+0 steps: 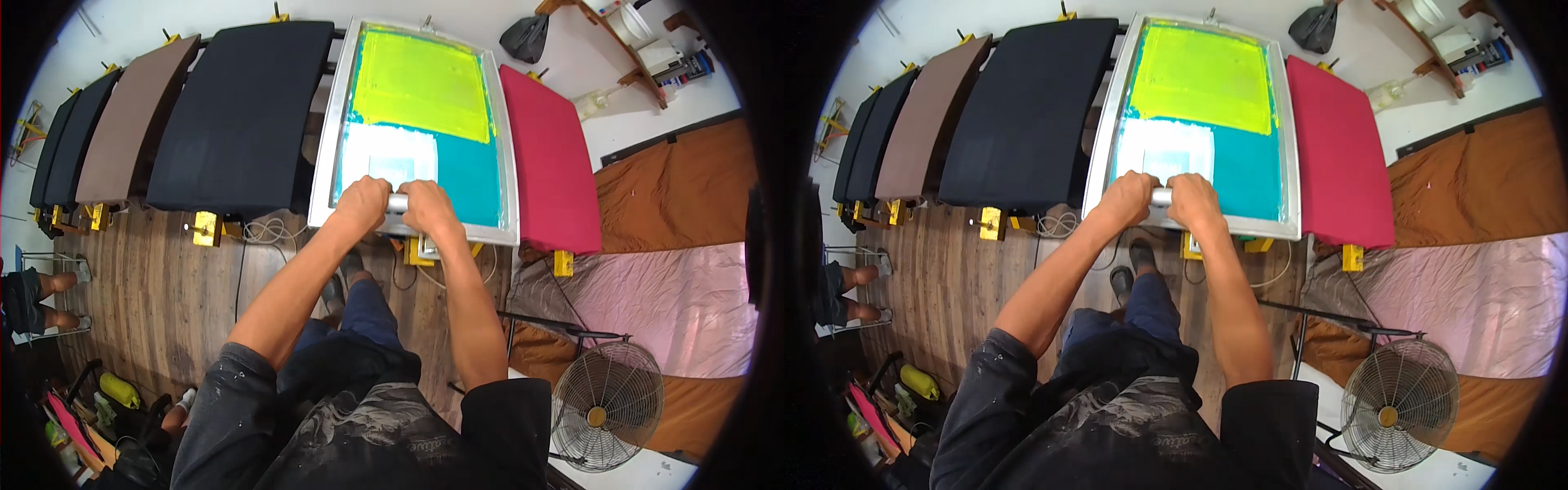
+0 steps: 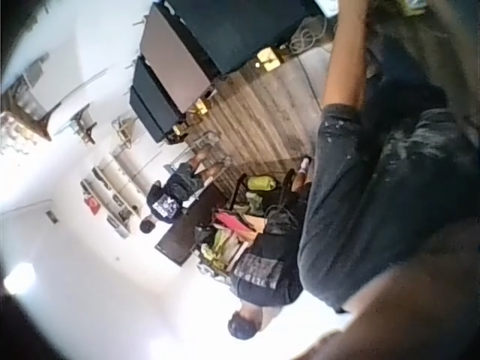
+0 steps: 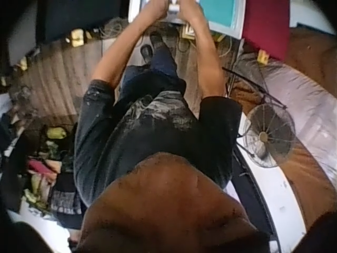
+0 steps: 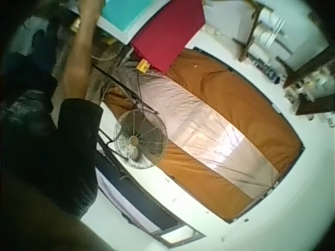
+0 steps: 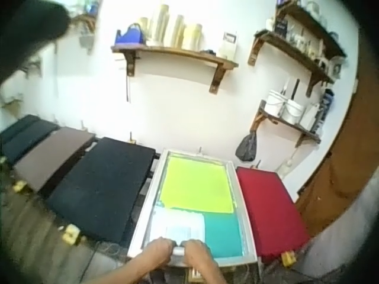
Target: Manually applying white ink through a screen onto a t-shirt using a squeegee and rotating the press platens.
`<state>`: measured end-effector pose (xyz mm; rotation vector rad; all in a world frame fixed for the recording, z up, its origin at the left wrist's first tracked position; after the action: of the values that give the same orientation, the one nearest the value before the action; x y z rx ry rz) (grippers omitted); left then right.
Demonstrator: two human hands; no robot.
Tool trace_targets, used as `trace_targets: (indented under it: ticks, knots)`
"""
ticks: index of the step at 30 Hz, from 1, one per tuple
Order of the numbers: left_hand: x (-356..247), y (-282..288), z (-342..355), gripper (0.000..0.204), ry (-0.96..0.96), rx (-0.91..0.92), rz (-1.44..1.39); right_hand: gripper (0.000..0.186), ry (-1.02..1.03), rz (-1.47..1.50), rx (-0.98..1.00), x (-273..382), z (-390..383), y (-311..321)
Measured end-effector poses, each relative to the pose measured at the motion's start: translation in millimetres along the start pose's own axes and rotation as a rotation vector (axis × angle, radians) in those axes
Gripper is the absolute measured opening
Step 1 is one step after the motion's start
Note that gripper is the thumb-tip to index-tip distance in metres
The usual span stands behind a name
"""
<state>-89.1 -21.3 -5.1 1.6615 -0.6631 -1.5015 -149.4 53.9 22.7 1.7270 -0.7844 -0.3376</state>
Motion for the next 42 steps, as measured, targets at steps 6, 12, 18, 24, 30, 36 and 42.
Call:
trace_targets:
  ticks: [6, 12, 18, 24, 30, 36, 42]
  knots:
    - [14, 9, 44, 0.024, 0.032, 0.249, -0.028, 0.03, -0.04, -0.027, 0.194, -14, 38, 13]
    - [33, 27, 91, 0.023, 0.052, 0.128, -0.027, 0.03, -0.044, -0.017, 0.105, -27, 86, 33]
    - [26, 22, 60, 0.037, -0.004, -0.067, -0.16, 0.038, 0.056, -0.015, -0.037, -17, 64, 21]
    - [6, 17, 28, 0.048, -0.028, -0.135, -0.168, 0.033, 0.126, 0.012, -0.208, -9, 25, 9]
    - [-3, 11, 0, 0.048, -0.009, -0.063, -0.165, 0.031, 0.135, 0.065, -0.184, -2, -6, -3]
    - [13, 13, 28, 0.04, 0.014, 0.088, -0.111, 0.028, 0.136, 0.043, -0.033, -5, 22, 17]
    - [36, 31, 115, 0.027, -0.042, 0.23, 0.082, 0.035, 0.062, -0.023, 0.118, -25, 105, 44]
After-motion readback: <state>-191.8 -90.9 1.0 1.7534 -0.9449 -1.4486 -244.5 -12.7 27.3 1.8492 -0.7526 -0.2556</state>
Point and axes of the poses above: each hand's wrist, its own z-axis towards the middle knuckle, its own y-axis out of the back of the hand, x = y × z, the point moved 8 cm from there along z, towards the middle knuckle, and after that the axes turned 5 degrees about x, right-handed, at the moved point
